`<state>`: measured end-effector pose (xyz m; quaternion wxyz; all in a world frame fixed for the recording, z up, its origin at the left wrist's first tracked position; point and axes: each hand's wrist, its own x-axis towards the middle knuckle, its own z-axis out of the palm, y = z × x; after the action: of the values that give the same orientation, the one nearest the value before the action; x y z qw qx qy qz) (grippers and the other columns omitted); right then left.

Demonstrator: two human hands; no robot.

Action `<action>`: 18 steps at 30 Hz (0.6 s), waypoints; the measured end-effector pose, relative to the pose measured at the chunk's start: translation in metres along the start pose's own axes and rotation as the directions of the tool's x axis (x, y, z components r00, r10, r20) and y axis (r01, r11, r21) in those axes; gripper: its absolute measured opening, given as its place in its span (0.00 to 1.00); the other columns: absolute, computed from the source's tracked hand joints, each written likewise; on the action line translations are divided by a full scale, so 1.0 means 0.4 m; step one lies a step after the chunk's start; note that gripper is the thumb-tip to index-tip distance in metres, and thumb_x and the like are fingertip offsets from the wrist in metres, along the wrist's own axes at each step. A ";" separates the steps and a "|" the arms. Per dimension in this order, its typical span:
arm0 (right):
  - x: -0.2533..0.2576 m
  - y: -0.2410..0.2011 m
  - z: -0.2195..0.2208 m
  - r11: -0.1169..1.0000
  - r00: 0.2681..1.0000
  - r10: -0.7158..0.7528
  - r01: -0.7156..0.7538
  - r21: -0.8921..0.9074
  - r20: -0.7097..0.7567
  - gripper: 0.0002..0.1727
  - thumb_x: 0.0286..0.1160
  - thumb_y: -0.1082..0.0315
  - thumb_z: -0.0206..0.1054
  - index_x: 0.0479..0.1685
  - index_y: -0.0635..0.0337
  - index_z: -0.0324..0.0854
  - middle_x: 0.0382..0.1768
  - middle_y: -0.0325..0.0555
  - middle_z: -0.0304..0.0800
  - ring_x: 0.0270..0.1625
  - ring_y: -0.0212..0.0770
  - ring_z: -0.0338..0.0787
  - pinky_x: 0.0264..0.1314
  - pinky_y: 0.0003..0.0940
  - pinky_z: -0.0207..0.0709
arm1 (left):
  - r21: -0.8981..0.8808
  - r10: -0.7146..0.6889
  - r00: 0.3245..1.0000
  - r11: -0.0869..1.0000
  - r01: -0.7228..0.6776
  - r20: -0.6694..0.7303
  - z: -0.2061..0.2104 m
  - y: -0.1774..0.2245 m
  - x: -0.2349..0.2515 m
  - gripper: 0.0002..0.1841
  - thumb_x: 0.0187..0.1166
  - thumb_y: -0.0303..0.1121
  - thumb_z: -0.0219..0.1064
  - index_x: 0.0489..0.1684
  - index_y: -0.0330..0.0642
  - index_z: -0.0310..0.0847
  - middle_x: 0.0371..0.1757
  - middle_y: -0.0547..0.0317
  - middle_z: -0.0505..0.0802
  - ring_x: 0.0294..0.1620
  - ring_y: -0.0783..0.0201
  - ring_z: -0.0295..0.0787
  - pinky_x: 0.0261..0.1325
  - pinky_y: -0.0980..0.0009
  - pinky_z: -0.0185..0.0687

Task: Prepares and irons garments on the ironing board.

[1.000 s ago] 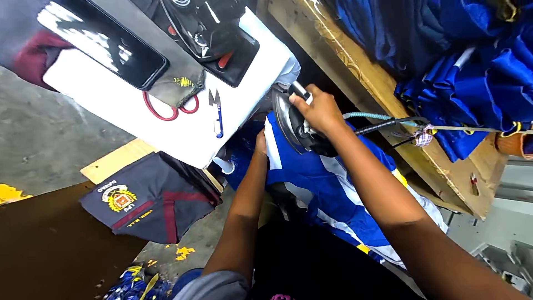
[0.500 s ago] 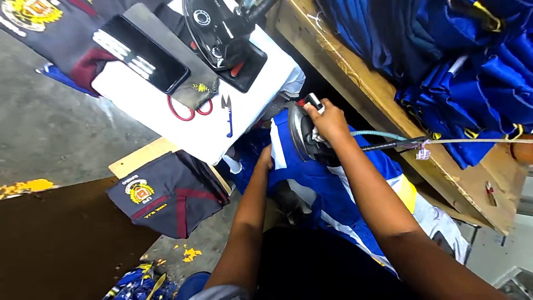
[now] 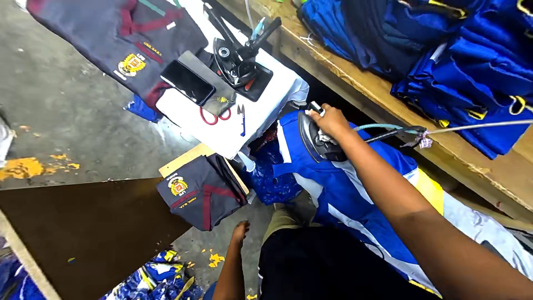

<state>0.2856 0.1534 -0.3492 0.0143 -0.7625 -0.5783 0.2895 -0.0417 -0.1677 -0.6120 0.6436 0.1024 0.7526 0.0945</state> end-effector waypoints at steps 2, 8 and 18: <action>-0.053 0.022 0.007 0.999 0.996 -0.037 0.040 -0.032 0.083 0.36 0.87 0.39 0.57 0.76 0.63 0.75 0.57 0.71 0.88 0.62 0.71 0.88 0.62 0.72 0.77 | 0.066 -0.038 0.999 0.997 0.039 -0.019 -0.014 -0.045 -0.022 0.25 0.96 0.40 0.47 0.83 0.30 0.67 0.80 0.34 0.79 0.81 0.39 0.73 0.78 0.40 0.65; -0.298 0.173 -0.050 0.995 0.977 -0.052 0.068 -0.072 0.206 0.34 0.87 0.38 0.56 0.73 0.58 0.78 0.48 0.67 0.90 0.54 0.68 0.90 0.57 0.70 0.78 | 0.074 0.031 0.998 0.997 -0.026 -0.060 0.037 -0.044 -0.046 0.23 0.96 0.37 0.47 0.81 0.30 0.69 0.78 0.34 0.81 0.78 0.40 0.76 0.75 0.42 0.69; -0.716 0.666 -0.185 0.977 0.983 0.174 -0.179 0.112 0.054 0.30 0.75 0.47 0.76 0.69 0.59 0.82 0.45 0.68 0.91 0.51 0.68 0.89 0.55 0.72 0.76 | 0.480 0.237 0.971 0.848 -0.224 0.034 0.266 0.127 -0.052 0.24 0.95 0.38 0.51 0.76 0.26 0.72 0.73 0.29 0.83 0.74 0.39 0.80 0.75 0.44 0.72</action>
<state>0.5055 -0.1663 -0.2610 0.0202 -0.8023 -0.4905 0.3394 0.0681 -0.1234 -0.5948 0.5719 0.3468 0.7432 -0.0174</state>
